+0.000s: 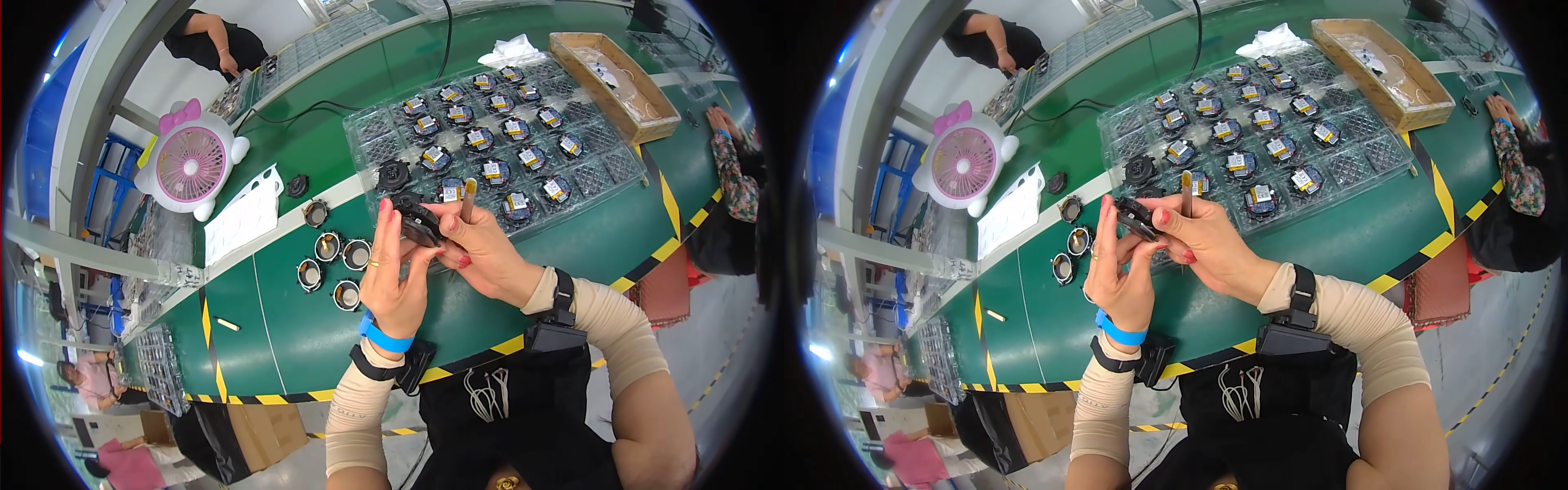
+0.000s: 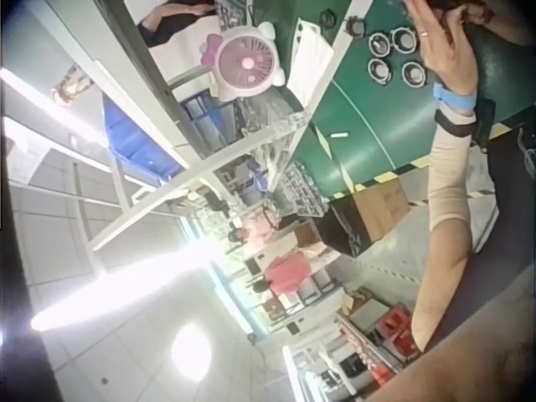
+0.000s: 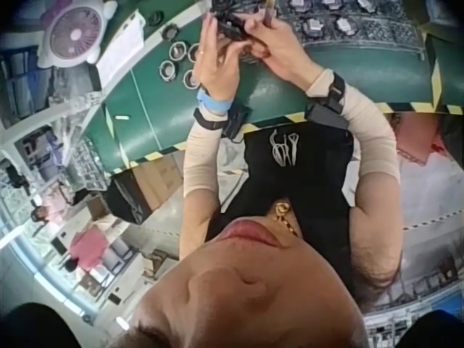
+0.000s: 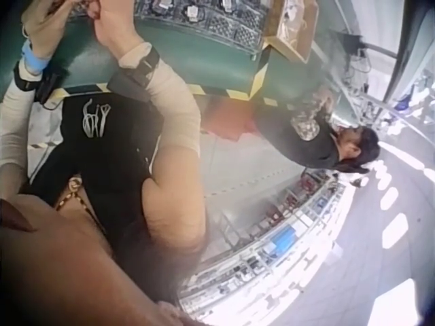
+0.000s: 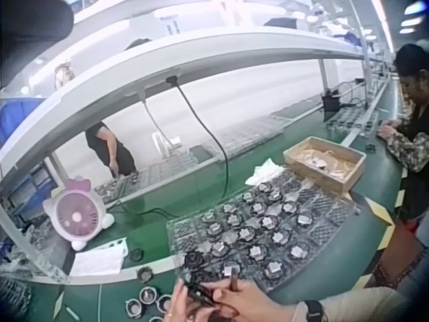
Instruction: The person picks up a watch component from a tray, places it on the table, and uses tweezers to peel a film from it. They then pick up a watch case, insert the component into it, and press the parts together.
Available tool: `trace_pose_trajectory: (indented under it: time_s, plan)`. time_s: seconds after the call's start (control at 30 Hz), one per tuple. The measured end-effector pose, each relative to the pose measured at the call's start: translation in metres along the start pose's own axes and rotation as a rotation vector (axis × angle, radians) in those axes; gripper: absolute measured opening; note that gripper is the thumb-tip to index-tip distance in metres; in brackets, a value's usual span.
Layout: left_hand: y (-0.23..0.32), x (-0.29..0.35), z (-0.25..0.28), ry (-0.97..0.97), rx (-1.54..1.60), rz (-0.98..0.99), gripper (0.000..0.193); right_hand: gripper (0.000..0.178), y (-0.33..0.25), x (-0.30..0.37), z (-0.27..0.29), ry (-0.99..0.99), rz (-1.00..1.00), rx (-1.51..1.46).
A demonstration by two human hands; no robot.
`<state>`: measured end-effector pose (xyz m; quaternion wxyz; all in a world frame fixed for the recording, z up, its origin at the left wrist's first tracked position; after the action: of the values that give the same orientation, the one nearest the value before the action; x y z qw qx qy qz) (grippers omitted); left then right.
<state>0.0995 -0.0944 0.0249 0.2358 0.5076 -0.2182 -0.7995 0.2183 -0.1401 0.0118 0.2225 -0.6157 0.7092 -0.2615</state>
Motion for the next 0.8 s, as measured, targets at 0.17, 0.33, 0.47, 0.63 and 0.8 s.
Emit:
trace_pose_trajectory:
  time_s: [0.17, 0.33, 0.47, 0.63, 0.8]
  plan:
    - [0.0002, -0.0007, -0.0006, -0.006, -0.006, 0.013, 0.055, 0.028, -0.001, 0.0012, 0.0004, -0.027, 0.033, 0.026]
    - [-0.0009, 0.0001, -0.0009, -0.005, -0.009, 0.022, 0.053, 0.031, -0.0023, 0.0017, -0.0031, 0.003, 0.025, -0.016]
    - [-0.0016, 0.0003, -0.0007, -0.015, -0.013, 0.025, 0.052, 0.031, -0.0017, 0.0013, -0.0024, 0.003, 0.021, -0.01]
    - [-0.0015, 0.0, -0.0008, -0.013, -0.013, 0.016, 0.053, 0.033, -0.0016, 0.0017, -0.0015, -0.005, 0.01, -0.02]
    - [-0.0017, -0.0006, -0.0008, -0.008, -0.007, 0.004, 0.054, 0.035, -0.0028, 0.0017, -0.0023, -0.007, -0.01, -0.034]
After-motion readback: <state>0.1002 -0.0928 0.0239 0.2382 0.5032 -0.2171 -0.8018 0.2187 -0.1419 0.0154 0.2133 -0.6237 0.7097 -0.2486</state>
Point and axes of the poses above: each hand's wrist, its own x-axis away from the middle knuckle, its own z-axis out of the back of the hand, y = z × x, the point moved 1 cm from there along -x, towards the middle knuckle, and after that the axes turned 2 degrees about z, right-handed, at the moved point
